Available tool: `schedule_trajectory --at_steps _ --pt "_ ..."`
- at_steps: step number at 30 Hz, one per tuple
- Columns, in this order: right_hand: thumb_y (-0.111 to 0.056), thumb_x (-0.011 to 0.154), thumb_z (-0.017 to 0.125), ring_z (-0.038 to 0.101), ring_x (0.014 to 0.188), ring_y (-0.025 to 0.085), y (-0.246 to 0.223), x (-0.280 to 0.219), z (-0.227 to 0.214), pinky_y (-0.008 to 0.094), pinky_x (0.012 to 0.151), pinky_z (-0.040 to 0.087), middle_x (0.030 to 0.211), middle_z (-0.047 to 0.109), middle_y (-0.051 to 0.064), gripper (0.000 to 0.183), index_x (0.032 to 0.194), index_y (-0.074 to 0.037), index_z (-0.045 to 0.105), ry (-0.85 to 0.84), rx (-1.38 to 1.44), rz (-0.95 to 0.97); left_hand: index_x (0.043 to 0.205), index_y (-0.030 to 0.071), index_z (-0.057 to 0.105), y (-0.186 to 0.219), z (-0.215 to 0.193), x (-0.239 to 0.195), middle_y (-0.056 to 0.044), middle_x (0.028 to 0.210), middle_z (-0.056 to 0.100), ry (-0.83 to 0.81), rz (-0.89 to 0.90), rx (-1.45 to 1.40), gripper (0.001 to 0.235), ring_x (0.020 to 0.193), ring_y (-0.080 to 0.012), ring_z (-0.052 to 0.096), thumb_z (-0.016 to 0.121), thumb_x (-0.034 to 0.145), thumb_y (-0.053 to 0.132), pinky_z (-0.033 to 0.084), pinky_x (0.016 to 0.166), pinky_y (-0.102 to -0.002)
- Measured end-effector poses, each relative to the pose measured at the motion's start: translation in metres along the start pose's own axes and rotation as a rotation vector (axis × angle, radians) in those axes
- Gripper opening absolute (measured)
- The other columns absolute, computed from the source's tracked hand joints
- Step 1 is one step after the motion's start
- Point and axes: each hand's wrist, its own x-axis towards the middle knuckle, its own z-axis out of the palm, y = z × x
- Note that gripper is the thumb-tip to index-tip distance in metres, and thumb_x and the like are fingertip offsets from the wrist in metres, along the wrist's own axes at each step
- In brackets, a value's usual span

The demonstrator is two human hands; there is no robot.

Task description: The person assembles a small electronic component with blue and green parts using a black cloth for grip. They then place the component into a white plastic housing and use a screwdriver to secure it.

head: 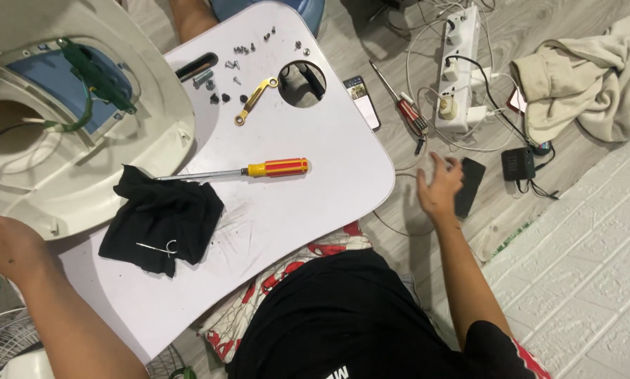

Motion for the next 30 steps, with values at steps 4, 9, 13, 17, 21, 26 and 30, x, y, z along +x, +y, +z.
schedule_trajectory --at_steps 4,9,13,17,21,26,30 --pt "-0.031 0.094 0.06 0.041 0.122 0.044 -0.031 0.048 0.04 0.058 0.105 0.031 0.137 0.038 0.028 0.054 0.143 -0.008 0.054 0.04 0.093 -0.224 0.127 -0.02 0.055 0.032 0.003 0.008 -0.037 0.12 0.067 0.075 0.129 0.078 0.041 0.105 -0.0421 0.071 0.036 0.125 0.017 0.06 0.087 -0.047" --pt "-0.025 0.091 0.059 0.042 0.125 0.043 -0.058 0.121 0.111 0.059 0.1 0.033 0.139 0.042 0.027 0.066 0.155 -0.014 0.044 -0.027 -0.039 -0.292 0.143 0.001 0.03 0.07 0.005 0.009 -0.034 0.135 0.046 0.025 0.101 0.127 0.033 0.126 -0.0493 0.064 0.025 0.126 0.029 0.057 0.107 -0.055" --pt "-0.025 0.098 0.063 0.046 0.119 0.041 -0.074 0.167 0.164 0.059 0.102 0.033 0.133 0.043 0.026 0.072 0.161 -0.015 0.03 -0.031 -0.022 -0.255 0.138 -0.006 0.033 0.051 0.006 0.014 -0.033 0.136 0.044 0.096 0.187 0.178 0.035 0.125 -0.0466 0.052 0.031 0.125 0.026 0.039 0.108 -0.053" --pt "-0.032 0.103 0.06 0.044 0.106 0.042 -0.096 0.186 0.17 0.059 0.097 0.031 0.126 0.044 0.027 0.07 0.16 -0.005 0.028 -0.007 -0.015 -0.202 0.148 -0.001 0.028 0.029 0.006 0.014 -0.03 0.152 0.036 0.106 0.109 0.2 0.037 0.144 -0.0468 0.041 0.032 0.124 0.027 0.032 0.12 -0.052" --pt "-0.034 0.101 0.067 0.044 0.112 0.041 -0.107 0.182 0.16 0.059 0.097 0.031 0.131 0.044 0.027 0.076 0.159 -0.005 0.028 -0.019 0.017 -0.092 0.151 0.002 0.026 0.035 0.005 0.012 -0.028 0.156 0.033 0.096 0.045 0.207 0.044 0.148 -0.0458 0.037 0.029 0.123 0.036 0.03 0.123 -0.053" --pt "-0.031 0.1 0.065 0.04 0.113 0.039 -0.119 0.184 0.158 0.056 0.096 0.029 0.132 0.043 0.026 0.071 0.154 0.004 0.035 -0.014 0.002 -0.035 0.152 0.004 0.024 0.039 0.005 0.014 -0.028 0.154 0.036 0.1 0.076 0.243 0.04 0.145 -0.0456 0.042 0.028 0.124 0.032 0.033 0.121 -0.052" --pt "-0.038 0.098 0.068 0.039 0.11 0.04 -0.12 0.194 0.167 0.061 0.094 0.03 0.124 0.041 0.024 0.059 0.136 0.004 0.051 0.009 0.029 0.035 0.159 0.016 0.017 0.02 0.002 0.009 -0.023 0.161 0.033 0.103 0.045 0.323 0.038 0.152 -0.0435 0.04 0.028 0.126 0.032 0.033 0.127 -0.053"
